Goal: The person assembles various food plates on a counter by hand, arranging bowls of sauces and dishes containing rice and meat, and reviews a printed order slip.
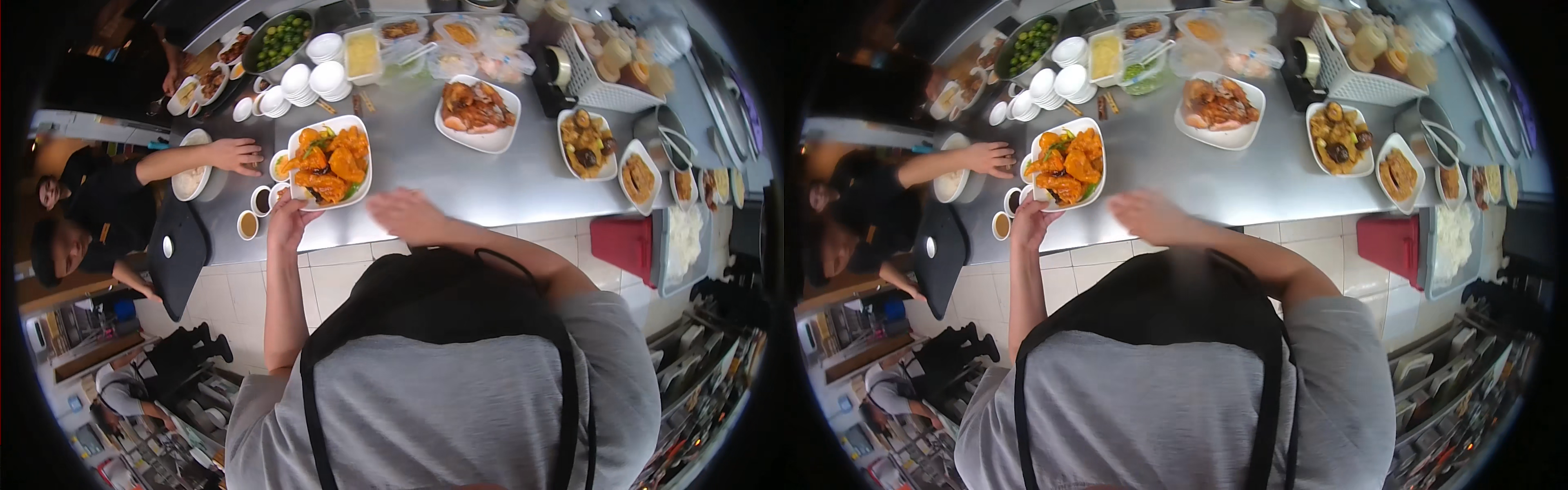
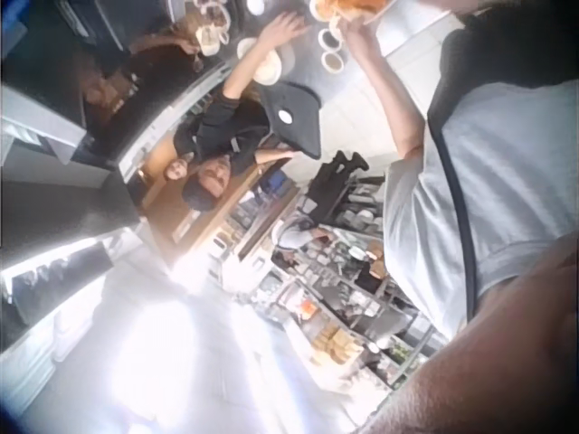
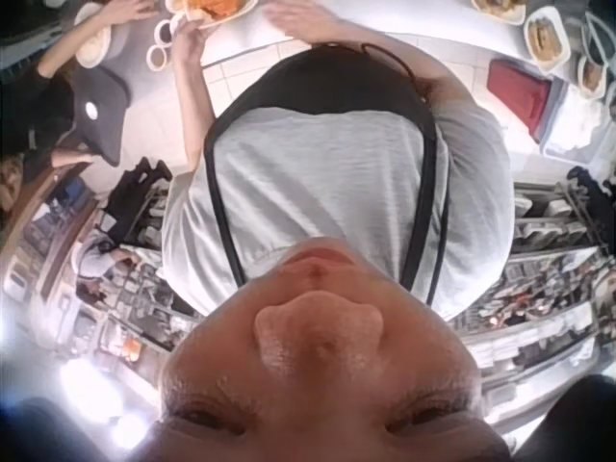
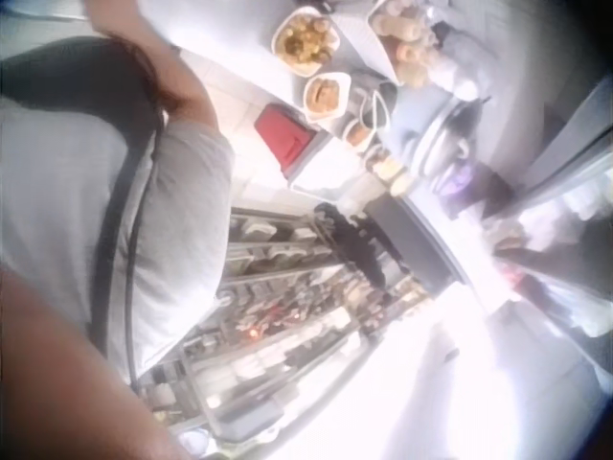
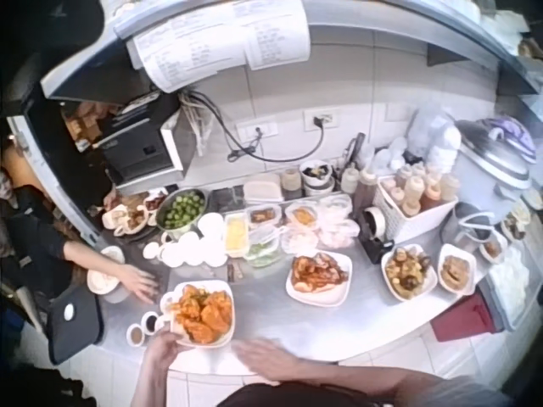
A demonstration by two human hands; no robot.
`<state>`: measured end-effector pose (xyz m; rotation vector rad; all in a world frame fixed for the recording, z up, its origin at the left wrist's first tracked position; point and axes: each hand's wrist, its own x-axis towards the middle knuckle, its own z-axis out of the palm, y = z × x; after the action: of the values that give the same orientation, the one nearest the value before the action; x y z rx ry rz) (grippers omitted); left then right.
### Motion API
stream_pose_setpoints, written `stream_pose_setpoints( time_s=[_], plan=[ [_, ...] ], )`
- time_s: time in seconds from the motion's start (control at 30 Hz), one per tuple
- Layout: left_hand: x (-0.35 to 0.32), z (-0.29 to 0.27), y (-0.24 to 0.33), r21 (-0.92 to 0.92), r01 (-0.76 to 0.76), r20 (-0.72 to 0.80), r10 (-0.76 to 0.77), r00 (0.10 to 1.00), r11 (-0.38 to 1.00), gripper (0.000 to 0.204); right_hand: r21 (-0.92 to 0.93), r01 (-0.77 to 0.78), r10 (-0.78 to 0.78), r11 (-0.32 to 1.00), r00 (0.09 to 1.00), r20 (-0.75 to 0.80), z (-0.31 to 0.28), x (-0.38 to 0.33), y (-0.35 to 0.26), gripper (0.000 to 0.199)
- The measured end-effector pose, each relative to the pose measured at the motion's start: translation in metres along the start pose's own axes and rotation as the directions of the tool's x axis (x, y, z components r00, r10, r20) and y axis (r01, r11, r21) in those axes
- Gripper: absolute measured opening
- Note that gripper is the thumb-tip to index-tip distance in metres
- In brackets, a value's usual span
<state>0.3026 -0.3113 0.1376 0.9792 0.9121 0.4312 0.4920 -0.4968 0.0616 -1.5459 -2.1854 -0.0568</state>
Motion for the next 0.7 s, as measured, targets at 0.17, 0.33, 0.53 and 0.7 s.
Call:
stream_pose_setpoints(
  time_s=[0.17,0.33,0.53,0.7],
  plan=[
    [0.021,0.007,-0.012,0.014,0.034,0.039,-0.035,0.999,0.999,0.036,-0.146,-0.632,0.643,0.761,0.764,0.044,-0.078,-0.114,0.005,0.061],
    [0.04,0.011,-0.029,0.017,0.1,0.129,-0.102,0.986,0.995,0.034,-0.277,-0.81,0.734,0.518,0.586,-0.343,-0.111,-0.27,0.029,0.044],
    [0.052,0.019,-0.043,0.018,0.1,0.13,-0.102,0.986,0.995,0.033,0.107,-0.924,0.853,0.367,0.288,-0.436,-0.158,-0.243,0.036,0.022],
    [0.063,0.035,-0.046,-0.008,0.109,0.196,-0.106,0.975,0.994,0.035,-0.153,-0.678,0.672,0.719,0.734,-0.096,-0.177,-0.122,0.059,0.042]
  ],
)
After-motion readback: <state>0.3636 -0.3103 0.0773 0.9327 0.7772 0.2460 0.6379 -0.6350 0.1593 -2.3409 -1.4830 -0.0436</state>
